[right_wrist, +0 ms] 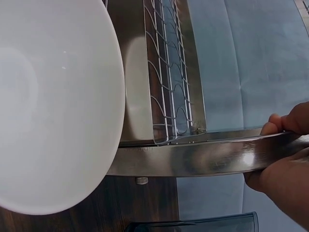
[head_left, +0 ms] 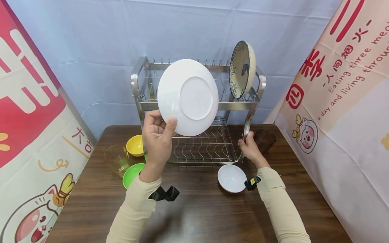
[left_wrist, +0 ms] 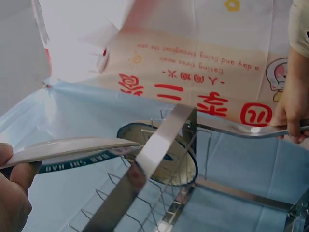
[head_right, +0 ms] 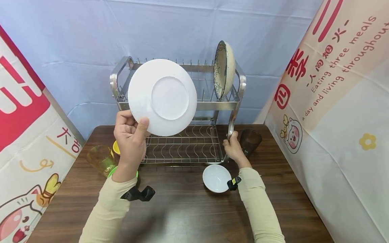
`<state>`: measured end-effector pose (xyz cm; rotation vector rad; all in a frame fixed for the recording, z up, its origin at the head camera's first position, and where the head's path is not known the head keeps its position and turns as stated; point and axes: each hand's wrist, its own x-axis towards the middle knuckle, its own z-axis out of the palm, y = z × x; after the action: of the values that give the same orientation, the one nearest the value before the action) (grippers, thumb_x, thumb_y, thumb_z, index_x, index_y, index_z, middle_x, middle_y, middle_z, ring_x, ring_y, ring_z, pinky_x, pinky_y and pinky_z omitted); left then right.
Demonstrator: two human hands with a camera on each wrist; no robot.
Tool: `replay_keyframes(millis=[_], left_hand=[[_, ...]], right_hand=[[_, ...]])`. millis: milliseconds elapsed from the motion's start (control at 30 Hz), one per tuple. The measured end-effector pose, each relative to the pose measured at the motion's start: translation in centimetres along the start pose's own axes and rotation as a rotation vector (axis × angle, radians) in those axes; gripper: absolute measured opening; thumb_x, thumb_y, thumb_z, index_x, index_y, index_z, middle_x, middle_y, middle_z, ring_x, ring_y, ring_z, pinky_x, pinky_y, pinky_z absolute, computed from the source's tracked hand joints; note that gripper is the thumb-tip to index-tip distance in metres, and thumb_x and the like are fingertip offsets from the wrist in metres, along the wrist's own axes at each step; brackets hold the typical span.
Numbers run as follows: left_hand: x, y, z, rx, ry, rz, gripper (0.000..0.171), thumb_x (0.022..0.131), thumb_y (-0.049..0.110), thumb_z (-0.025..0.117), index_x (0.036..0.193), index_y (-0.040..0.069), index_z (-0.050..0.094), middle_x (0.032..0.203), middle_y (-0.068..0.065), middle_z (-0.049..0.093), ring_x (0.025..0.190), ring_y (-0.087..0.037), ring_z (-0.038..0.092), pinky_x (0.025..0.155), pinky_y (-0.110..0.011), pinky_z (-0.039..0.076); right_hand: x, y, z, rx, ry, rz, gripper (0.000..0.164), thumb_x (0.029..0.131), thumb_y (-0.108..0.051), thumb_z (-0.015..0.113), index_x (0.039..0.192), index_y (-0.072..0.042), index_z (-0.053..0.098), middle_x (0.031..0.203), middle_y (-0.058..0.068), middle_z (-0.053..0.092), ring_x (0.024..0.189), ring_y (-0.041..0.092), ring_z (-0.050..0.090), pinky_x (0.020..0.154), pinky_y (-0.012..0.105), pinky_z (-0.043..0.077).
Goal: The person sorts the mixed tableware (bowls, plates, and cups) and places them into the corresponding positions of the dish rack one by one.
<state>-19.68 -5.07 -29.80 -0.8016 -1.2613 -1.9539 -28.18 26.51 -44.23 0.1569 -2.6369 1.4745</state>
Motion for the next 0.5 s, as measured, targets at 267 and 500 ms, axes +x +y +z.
replay_keyframes(millis=[267,500], left_hand=[[1.5,0.0,1.7,-0.095,-0.057,0.048,0.019,0.088,-0.001,0.058,0.100,0.000,0.043,0.099,-0.015,0.054,0.092,-0.025,0.059,0.076,-0.030,0.050],[2.3,-0.7,3.3,-0.098,-0.071,0.059,0.018,0.087,-0.008,0.052,0.096,0.003,0.040,0.098,-0.010,0.053,0.089,-0.023,0.059,0.073,-0.028,0.049]], right_hand=[[0.0,0.2,0.0,0.005,0.003,-0.004,0.022,0.097,-0.001,0.036,0.113,0.005,0.021,0.097,0.022,0.044,0.088,0.037,0.051,0.073,0.040,0.041],[0.0,0.2,-0.1,0.026,-0.009,0.001,0.022,0.098,-0.001,0.035,0.113,0.004,0.021,0.098,0.022,0.043,0.088,0.038,0.049,0.073,0.041,0.040]])
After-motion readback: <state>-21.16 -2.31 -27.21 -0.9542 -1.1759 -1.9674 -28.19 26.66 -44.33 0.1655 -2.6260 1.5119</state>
